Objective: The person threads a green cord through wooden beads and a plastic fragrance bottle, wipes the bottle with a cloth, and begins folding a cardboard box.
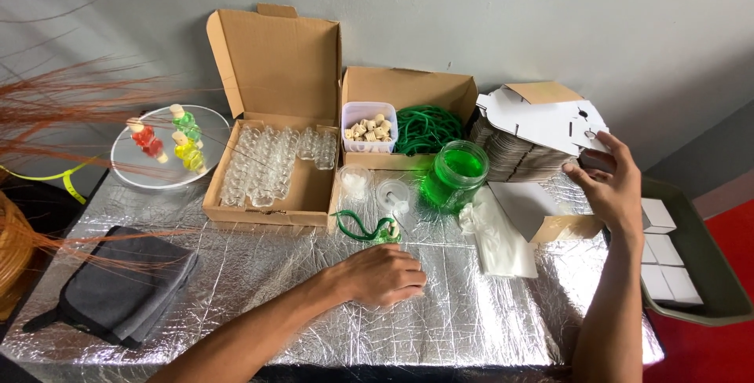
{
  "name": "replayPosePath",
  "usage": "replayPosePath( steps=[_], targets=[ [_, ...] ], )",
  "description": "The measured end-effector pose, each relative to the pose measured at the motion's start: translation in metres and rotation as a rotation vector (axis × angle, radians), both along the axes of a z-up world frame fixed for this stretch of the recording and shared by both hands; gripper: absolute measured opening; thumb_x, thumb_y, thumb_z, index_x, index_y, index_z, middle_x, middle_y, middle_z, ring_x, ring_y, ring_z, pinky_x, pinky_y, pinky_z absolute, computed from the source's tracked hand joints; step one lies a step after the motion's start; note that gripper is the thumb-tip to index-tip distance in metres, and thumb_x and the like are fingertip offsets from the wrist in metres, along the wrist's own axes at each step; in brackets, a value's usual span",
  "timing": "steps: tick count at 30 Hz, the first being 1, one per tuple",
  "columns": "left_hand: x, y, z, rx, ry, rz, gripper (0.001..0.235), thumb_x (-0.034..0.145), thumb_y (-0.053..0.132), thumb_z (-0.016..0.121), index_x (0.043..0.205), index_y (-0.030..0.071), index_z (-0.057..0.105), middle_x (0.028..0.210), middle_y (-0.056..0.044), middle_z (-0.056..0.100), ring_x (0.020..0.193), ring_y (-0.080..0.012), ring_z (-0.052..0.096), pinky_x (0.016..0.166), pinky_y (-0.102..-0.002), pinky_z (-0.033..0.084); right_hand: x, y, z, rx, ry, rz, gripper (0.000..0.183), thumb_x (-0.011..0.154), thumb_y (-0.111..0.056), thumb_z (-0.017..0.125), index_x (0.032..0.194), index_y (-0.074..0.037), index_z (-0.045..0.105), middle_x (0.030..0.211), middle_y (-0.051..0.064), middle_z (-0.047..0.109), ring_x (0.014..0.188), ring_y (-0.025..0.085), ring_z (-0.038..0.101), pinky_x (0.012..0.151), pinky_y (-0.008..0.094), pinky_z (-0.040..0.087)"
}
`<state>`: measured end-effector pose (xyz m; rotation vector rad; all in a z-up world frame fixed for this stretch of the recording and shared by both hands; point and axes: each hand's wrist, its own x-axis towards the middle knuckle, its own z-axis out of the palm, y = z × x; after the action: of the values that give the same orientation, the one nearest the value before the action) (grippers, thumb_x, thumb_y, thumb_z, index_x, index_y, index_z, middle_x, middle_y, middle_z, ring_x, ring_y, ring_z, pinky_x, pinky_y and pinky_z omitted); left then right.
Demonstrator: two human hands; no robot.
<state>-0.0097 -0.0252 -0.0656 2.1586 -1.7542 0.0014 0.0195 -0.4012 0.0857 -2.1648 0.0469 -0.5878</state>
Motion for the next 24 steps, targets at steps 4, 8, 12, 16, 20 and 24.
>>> replayPosePath(
  steps=[4,8,12,16,20,24],
  targets=[
    [0.0,0.0,0.0,-0.003,-0.017,-0.001,0.025,0.107,0.028,0.05,0.104,0.01,0.067,0.082,-0.003,0.066,0.07,-0.0169,0.06,0.078,-0.037,0.05,0.008,-0.01,-0.015,-0.124,-0.04,-0.009,0.076,0.089,-0.036,0.071,0.148,0.004,0.046,0.139,0.03,0.055,0.122,0.039,0.059,0.096,0.048,0.052],
    [-0.001,0.001,0.001,0.004,-0.007,-0.004,0.025,0.107,0.027,0.05,0.101,0.01,0.066,0.078,-0.002,0.063,0.066,-0.0161,0.056,0.075,-0.036,0.049,0.015,-0.018,-0.028,-0.295,-0.112,-0.102,0.053,0.1,-0.04,0.064,0.14,-0.006,0.06,0.156,0.028,0.039,0.126,0.042,0.054,0.089,0.051,0.052],
    [-0.001,0.0,0.002,0.0,-0.004,0.001,0.024,0.107,0.027,0.051,0.103,0.01,0.066,0.08,-0.002,0.064,0.067,-0.0159,0.056,0.075,-0.036,0.048,0.017,-0.02,-0.028,-0.45,-0.115,-0.112,0.042,0.106,-0.031,0.058,0.14,-0.007,0.061,0.155,0.026,0.046,0.144,0.044,0.036,0.107,0.066,0.033],
    [-0.001,-0.001,0.0,-0.03,0.002,-0.012,0.025,0.107,0.027,0.049,0.099,0.01,0.066,0.077,-0.002,0.064,0.065,-0.0154,0.056,0.072,-0.035,0.048,0.021,-0.017,-0.03,-0.573,-0.11,-0.169,0.057,0.106,-0.042,0.051,0.148,-0.005,0.053,0.153,0.02,0.05,0.14,0.039,0.037,0.1,0.057,0.033],
    [0.002,-0.002,-0.001,-0.035,0.004,-0.006,0.024,0.107,0.028,0.051,0.1,0.011,0.066,0.08,-0.001,0.065,0.068,-0.0155,0.058,0.077,-0.037,0.048,0.024,-0.017,-0.027,-0.558,-0.023,-0.165,0.067,0.106,-0.054,0.033,0.151,-0.007,0.048,0.158,0.021,0.038,0.138,0.042,0.035,0.098,0.062,0.034],
    [0.002,-0.003,-0.001,-0.04,0.037,-0.004,0.026,0.107,0.029,0.05,0.098,0.012,0.067,0.08,-0.001,0.066,0.068,-0.0154,0.059,0.078,-0.038,0.047,0.029,-0.022,-0.029,-0.526,-0.033,-0.126,0.074,0.103,-0.06,0.035,0.149,-0.003,0.046,0.158,0.022,0.036,0.137,0.043,0.034,0.1,0.064,0.035]
  ],
)
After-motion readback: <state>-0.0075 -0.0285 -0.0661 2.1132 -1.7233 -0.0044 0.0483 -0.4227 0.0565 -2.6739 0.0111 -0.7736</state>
